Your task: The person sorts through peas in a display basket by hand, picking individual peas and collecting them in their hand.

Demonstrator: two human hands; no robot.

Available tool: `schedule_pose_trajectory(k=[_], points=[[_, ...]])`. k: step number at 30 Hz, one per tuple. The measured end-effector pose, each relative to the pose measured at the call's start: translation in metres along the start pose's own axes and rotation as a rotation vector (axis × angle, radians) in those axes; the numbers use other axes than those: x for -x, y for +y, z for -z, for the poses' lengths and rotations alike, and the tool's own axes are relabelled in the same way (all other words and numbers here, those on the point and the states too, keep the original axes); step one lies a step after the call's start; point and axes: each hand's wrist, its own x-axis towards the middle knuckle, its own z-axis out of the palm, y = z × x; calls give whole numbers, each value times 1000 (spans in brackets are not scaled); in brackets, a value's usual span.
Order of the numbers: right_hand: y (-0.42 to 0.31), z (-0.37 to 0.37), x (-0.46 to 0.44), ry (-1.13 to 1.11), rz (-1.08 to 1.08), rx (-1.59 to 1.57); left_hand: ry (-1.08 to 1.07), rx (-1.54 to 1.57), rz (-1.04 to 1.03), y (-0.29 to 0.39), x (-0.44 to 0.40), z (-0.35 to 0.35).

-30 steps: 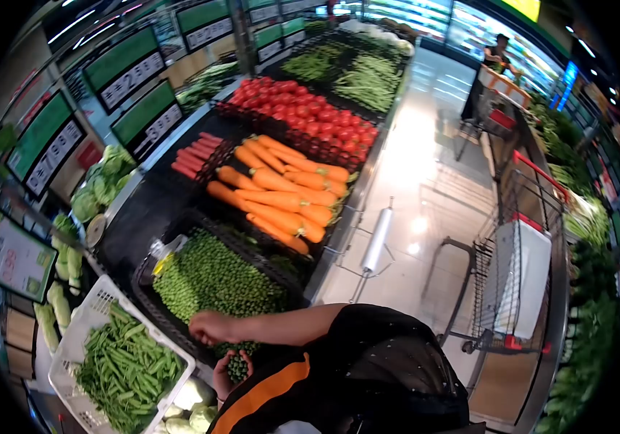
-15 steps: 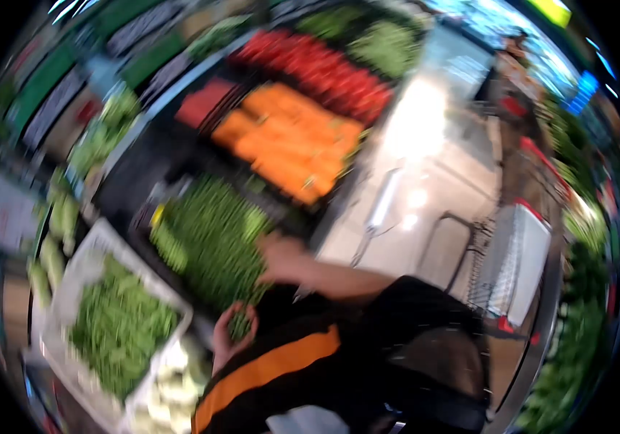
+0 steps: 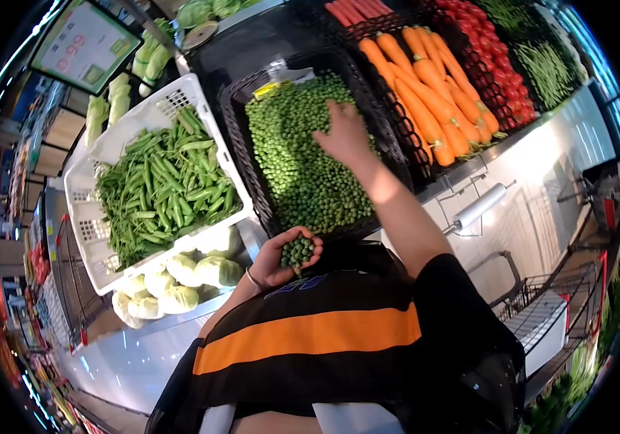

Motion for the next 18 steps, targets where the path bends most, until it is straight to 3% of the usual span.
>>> schedule_pose_trajectory(k=[3, 5, 7, 9, 13, 15, 17, 18], points=[[11, -7, -6, -49, -159, 98, 19, 22, -42, 0, 3, 0], [-4, -21, -3, -63, -46, 206, 27, 15, -66, -2, 3, -1], [-10, -38, -3, -134, 133, -119, 29, 1, -93, -5, 2, -2], [-6, -31, -5, -378, 181, -421, 27, -11, -121, -7, 2, -2], [7, 2, 20, -188, 246, -229, 50, -25, -186, -11, 6, 0], [14, 14, 34, -901, 107, -486, 50, -4, -202, -12, 8, 2], [18, 7, 57, -1153, 402, -385, 76, -3, -218, -14, 7, 2], [23, 3, 65, -1065, 580, -264, 105, -8, -202, -15, 6, 0]])
